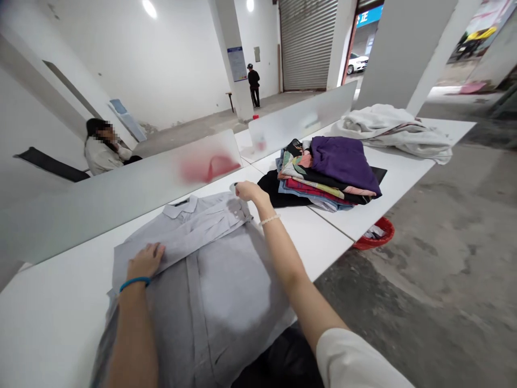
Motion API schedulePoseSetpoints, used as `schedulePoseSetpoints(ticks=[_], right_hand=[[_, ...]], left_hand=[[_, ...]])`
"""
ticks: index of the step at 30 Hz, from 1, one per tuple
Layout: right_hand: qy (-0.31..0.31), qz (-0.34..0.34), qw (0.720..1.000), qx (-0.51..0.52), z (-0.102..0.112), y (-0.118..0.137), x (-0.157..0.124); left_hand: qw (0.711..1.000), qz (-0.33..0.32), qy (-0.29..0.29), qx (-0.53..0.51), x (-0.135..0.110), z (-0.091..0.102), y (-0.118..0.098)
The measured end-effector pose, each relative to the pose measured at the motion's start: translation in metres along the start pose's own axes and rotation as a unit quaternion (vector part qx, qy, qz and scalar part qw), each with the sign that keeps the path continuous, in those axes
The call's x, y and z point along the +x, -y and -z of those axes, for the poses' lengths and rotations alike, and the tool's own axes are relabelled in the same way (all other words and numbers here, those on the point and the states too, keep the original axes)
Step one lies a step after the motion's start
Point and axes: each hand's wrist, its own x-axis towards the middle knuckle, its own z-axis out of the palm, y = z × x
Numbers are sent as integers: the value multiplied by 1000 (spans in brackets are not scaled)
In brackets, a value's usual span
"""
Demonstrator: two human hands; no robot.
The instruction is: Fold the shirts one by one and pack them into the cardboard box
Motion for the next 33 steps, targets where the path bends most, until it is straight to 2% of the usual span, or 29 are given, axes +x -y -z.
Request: schedulePoseSetpoints(ticks=[4,9,12,15,18,21,26,33], right_hand=[[80,37,995,-41,-6,-21,-29],[118,100,987,-40,-26,-41,-52],[99,120,987,-51,-35,-42,-52],[47,124,988,-76,-42,-38,-54],[-8,113,989,-100,-51,-35,-63],[-35,110,987,-114,-57,-32,-73],[-38,129,974,-181,-58,-28,-80],[-9,86,968,-237,-60,-26,-75]], left_hand=[[998,31,-46,10,0,-27,-1],[998,37,-45,-8,2,-35,4],[999,39,-35,-13,3,-35,4],[999,42,-22,-13,4,-34,5],[999,43,-16,-14,5,-34,5],[999,41,-18,-13,6,-36,7],[999,43,-23,-17,7,-39,8],[999,39,-27,-21,7,-39,8]])
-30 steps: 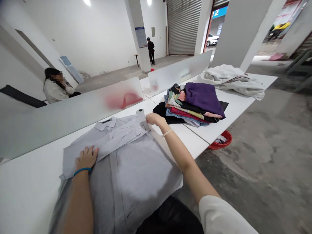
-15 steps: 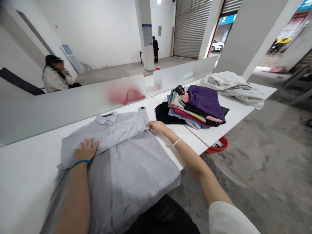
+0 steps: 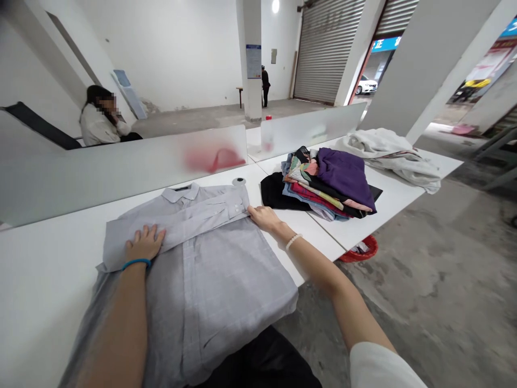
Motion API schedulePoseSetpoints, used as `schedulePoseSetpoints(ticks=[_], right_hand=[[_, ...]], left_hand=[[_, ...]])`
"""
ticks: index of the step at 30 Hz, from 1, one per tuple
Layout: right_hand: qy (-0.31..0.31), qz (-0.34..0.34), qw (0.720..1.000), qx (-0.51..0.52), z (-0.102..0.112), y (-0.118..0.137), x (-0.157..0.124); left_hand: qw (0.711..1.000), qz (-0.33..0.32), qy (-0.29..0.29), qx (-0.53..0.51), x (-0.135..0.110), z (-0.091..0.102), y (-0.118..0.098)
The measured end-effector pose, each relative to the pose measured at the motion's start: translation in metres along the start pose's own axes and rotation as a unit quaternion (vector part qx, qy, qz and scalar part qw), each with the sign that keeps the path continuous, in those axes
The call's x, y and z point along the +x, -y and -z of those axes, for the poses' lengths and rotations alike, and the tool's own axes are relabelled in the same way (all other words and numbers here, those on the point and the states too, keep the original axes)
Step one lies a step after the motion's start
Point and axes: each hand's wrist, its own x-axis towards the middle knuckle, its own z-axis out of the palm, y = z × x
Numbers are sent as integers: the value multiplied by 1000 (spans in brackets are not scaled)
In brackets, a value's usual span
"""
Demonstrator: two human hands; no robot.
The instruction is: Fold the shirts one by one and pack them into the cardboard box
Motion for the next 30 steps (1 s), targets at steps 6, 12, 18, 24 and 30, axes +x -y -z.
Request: schedulePoseSetpoints(ticks=[6,12,18,24,30], right_hand=[[51,-14,998,-32,7,9,-4],[74,-11,996,-52,39,10,-6],[83,-123,982,115,57,32,70],[112,-182,968,131,24,43,103],[76,-211,966,130,2,36,97]], left_hand=[[1000,-6,-17,-23,-1,-2,1],[997,10,-27,-77,-1,0,-1],[988,77,-89,-100,-9,20,29],[981,150,-13,-119,-32,48,104],[978,96,86,-165,-40,54,131]])
